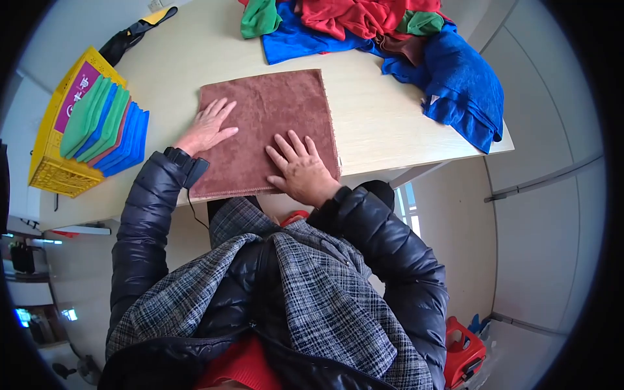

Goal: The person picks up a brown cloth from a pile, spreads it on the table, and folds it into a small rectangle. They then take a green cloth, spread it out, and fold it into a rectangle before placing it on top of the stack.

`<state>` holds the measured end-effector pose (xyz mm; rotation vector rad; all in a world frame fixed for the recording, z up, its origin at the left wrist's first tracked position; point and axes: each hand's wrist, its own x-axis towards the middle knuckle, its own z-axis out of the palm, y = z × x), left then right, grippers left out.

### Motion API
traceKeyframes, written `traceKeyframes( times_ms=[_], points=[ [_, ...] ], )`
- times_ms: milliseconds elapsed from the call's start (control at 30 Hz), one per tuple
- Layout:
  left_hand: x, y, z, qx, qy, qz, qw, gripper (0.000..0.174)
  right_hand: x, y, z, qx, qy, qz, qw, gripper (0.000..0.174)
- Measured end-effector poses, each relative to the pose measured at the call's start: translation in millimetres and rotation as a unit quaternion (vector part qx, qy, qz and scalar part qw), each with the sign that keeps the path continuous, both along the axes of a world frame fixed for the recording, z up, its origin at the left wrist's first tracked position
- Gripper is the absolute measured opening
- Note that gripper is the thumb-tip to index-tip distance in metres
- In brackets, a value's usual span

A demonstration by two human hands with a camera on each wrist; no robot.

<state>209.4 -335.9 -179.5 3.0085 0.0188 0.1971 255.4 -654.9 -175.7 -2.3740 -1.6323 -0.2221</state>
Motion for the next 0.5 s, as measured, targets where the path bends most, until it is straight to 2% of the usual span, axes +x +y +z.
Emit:
traceKeyframes(
  times_ms=[67, 167, 200, 233, 267, 300, 367, 400, 433, 500],
  points=[
    [-10, 20, -2, -0.006, 0.015, 0.031, 0.999, 0.067, 0, -18, -1, -0.032, -0.001, 0.009, 0.999, 0.057],
    [-20, 43, 3, -0.013, 0.054, 0.09, 0.994, 0.073, 7, -45, 16, -0.077, 0.038, 0.084, 0.993, 0.054],
    [-17, 46, 8, 0.023, 0.075, 0.106, 0.991, 0.073, 20, -45, 30, -0.078, 0.038, 0.087, 0.992, 0.054],
    [-14, 49, 14, 0.06, 0.095, 0.121, 0.986, 0.073, 43, -37, 56, -0.131, 0.208, 0.07, 0.967, 0.054],
    [-10, 51, 17, 0.097, 0.115, 0.135, 0.979, 0.073, 65, -26, 72, -0.181, 0.37, 0.05, 0.91, 0.055],
    [-3, 45, 19, 0.096, 0.113, 0.137, 0.979, 0.073, 85, -11, 73, -0.145, 0.301, 0.043, 0.942, 0.055],
    [22, 20, 19, 0.055, 0.04, 0.08, 0.995, 0.074, 124, 27, 52, -0.07, 0.172, 0.007, 0.983, 0.058],
    [34, 8, 19, 0.057, 0.032, 0.08, 0.995, 0.074, 142, 47, 31, -0.032, 0.113, -0.021, 0.993, 0.06],
    [45, -4, 17, 0.03, 0.029, 0.061, 0.997, 0.073, 150, 64, 20, -0.029, 0.106, -0.02, 0.994, 0.06],
    [59, -3, 10, 0.004, 0.019, 0.042, 0.999, 0.073, 164, 92, 8, -0.086, 0.054, -0.117, 0.988, 0.069]
  ],
)
